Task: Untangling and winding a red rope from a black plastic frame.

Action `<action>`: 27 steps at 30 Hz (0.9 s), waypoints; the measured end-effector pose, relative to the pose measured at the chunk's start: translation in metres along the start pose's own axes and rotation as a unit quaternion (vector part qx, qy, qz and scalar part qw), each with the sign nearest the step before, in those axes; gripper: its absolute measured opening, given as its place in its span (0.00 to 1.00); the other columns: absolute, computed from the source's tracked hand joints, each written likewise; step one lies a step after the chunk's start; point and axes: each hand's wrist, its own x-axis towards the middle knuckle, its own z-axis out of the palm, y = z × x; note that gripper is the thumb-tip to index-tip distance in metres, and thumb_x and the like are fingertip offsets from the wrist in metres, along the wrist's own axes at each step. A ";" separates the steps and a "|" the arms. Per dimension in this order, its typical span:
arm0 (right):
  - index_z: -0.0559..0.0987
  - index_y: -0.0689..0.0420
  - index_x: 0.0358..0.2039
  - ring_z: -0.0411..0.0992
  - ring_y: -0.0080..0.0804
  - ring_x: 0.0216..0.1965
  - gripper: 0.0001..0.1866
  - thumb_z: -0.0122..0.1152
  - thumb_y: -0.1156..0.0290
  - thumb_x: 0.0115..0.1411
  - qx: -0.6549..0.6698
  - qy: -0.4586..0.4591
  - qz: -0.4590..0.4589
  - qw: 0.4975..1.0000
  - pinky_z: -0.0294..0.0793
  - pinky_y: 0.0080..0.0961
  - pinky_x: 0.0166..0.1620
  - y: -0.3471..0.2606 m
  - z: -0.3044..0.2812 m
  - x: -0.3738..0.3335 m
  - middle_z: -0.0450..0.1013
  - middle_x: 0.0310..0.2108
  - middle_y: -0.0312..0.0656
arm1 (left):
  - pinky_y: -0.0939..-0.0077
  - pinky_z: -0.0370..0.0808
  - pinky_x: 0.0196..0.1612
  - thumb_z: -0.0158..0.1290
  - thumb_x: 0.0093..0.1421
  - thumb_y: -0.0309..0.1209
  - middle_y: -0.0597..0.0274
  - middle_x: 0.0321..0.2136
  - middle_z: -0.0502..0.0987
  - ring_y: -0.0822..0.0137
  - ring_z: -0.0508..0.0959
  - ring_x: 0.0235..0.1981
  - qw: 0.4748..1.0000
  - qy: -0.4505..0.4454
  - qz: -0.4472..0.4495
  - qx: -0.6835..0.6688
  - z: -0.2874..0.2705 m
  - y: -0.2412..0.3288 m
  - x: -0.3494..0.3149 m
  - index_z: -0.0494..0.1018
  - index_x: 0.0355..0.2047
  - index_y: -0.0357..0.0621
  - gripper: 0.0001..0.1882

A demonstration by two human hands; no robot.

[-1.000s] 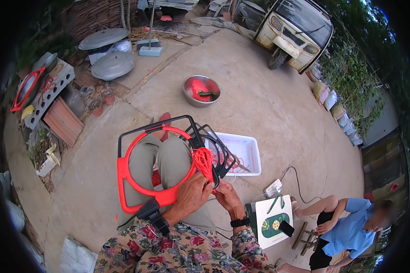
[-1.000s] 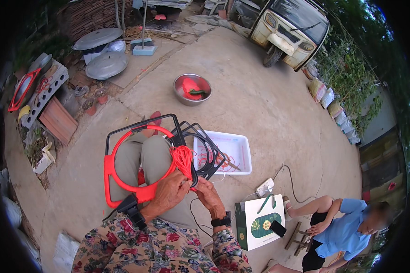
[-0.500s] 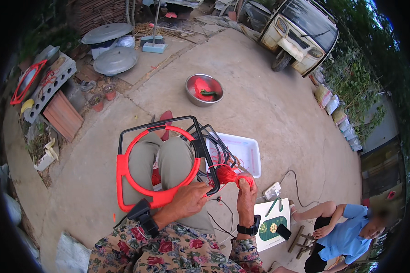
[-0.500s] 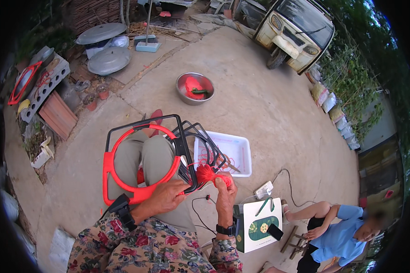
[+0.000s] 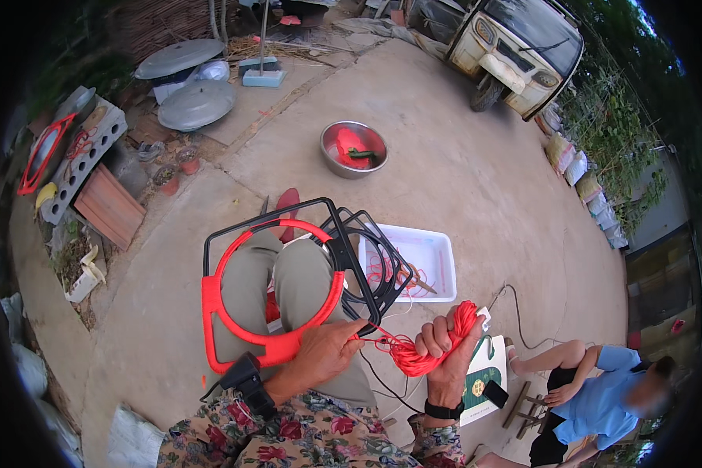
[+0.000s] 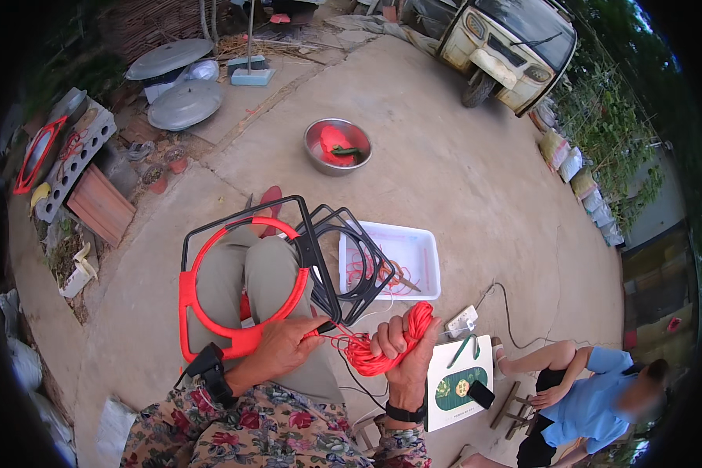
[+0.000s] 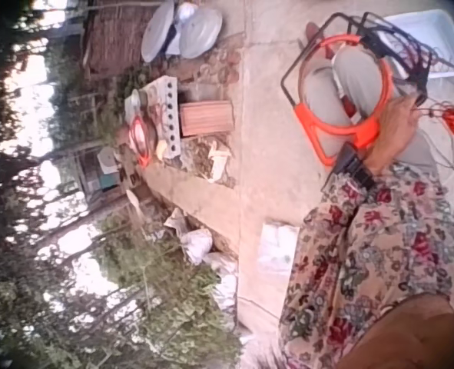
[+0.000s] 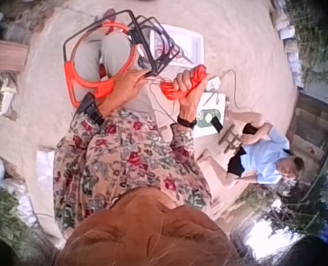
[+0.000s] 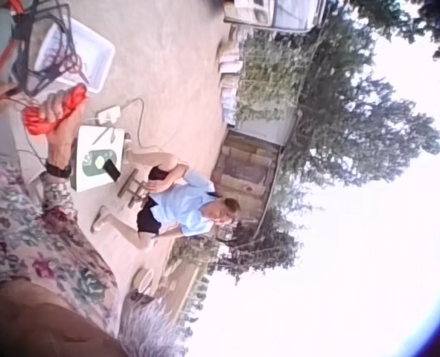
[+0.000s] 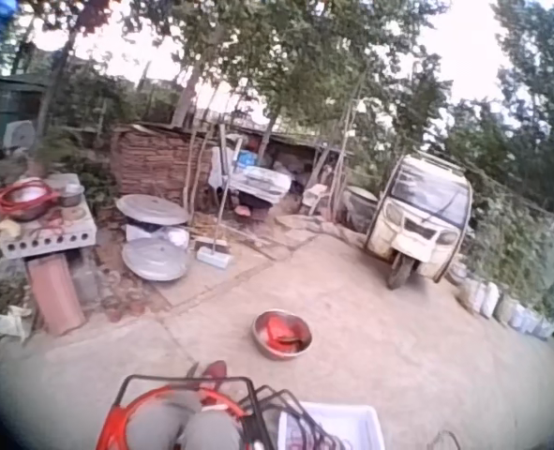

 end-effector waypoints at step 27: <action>0.74 0.59 0.25 0.63 0.19 0.19 0.11 0.65 0.71 0.61 -0.413 0.049 0.080 0.906 0.66 0.23 0.26 0.084 -0.011 -0.062 0.67 0.18 0.31 | 0.63 0.73 0.51 0.56 0.57 0.27 0.45 0.47 0.78 0.51 0.79 0.47 0.996 -0.018 -0.017 -0.091 -0.011 -0.010 0.005 0.72 0.54 0.37 0.23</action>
